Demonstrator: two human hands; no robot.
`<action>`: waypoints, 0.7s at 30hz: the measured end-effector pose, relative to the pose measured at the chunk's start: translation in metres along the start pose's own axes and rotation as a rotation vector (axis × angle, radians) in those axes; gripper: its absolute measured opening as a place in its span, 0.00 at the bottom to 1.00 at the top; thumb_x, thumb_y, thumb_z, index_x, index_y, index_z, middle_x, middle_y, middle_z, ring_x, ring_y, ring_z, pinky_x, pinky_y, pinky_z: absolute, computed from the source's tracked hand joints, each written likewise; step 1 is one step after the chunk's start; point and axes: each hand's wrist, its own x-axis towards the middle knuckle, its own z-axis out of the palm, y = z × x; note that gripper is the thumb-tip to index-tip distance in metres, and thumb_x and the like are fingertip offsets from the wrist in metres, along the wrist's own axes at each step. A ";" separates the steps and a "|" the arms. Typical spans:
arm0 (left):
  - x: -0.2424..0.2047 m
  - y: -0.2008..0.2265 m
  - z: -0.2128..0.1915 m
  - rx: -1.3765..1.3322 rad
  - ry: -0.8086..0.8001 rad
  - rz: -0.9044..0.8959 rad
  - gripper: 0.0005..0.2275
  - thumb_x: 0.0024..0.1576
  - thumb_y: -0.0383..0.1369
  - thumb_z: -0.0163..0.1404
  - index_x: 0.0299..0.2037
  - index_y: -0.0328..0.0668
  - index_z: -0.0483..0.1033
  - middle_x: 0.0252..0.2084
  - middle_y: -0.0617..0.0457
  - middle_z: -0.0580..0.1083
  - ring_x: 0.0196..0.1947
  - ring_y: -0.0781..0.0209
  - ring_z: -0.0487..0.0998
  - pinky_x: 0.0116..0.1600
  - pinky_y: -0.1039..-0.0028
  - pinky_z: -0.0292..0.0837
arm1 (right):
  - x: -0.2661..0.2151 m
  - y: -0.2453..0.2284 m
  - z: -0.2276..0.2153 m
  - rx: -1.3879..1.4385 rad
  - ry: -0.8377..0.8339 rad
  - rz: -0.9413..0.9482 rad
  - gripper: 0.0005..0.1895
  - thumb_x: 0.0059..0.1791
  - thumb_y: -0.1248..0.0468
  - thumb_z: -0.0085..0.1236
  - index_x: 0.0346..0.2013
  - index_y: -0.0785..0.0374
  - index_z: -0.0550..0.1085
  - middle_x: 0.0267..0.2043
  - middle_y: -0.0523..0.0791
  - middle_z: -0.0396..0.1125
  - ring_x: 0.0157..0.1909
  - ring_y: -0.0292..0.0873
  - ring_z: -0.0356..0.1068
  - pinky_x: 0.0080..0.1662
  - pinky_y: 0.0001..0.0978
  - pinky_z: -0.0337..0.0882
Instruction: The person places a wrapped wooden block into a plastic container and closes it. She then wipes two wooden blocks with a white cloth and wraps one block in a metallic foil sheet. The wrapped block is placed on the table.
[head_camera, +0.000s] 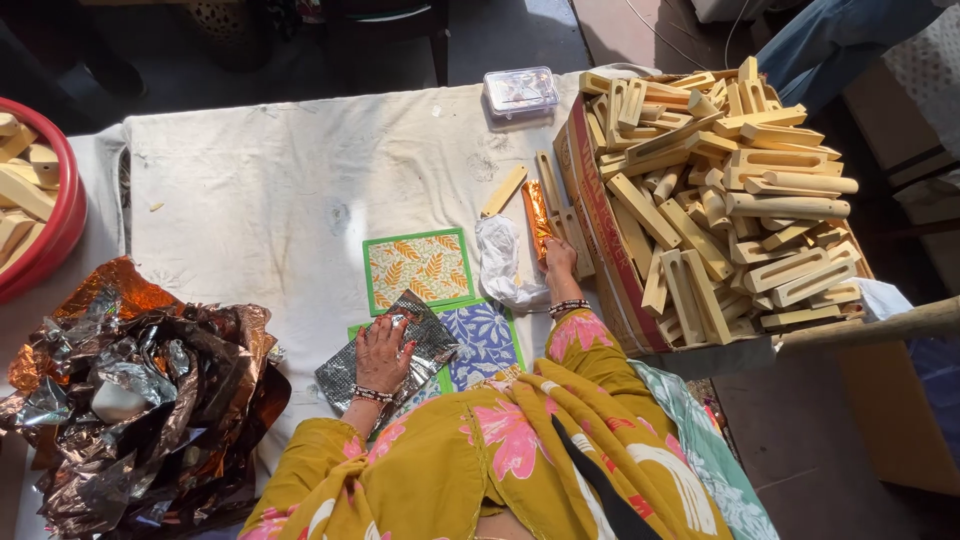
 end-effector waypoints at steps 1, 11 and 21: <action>-0.001 0.000 -0.001 0.000 -0.002 0.000 0.24 0.58 0.46 0.49 0.64 0.52 0.69 0.65 0.48 0.68 0.68 0.52 0.64 0.72 0.50 0.48 | -0.008 -0.001 0.001 -0.038 0.030 -0.027 0.13 0.52 0.57 0.59 0.48 0.61 0.75 0.42 0.49 0.72 0.43 0.49 0.70 0.47 0.44 0.75; 0.000 0.002 -0.003 0.000 -0.011 0.001 0.23 0.58 0.46 0.49 0.64 0.52 0.69 0.64 0.48 0.68 0.68 0.52 0.63 0.72 0.50 0.49 | -0.021 0.011 0.002 -0.423 0.330 -0.319 0.12 0.51 0.58 0.61 0.44 0.61 0.76 0.42 0.49 0.74 0.45 0.50 0.72 0.48 0.45 0.73; 0.000 0.000 -0.001 -0.022 -0.001 -0.003 0.23 0.58 0.46 0.49 0.64 0.52 0.69 0.65 0.47 0.68 0.68 0.51 0.63 0.72 0.50 0.49 | 0.008 0.051 -0.026 -0.934 0.472 -0.589 0.14 0.52 0.61 0.57 0.51 0.58 0.75 0.46 0.52 0.73 0.50 0.54 0.72 0.54 0.45 0.69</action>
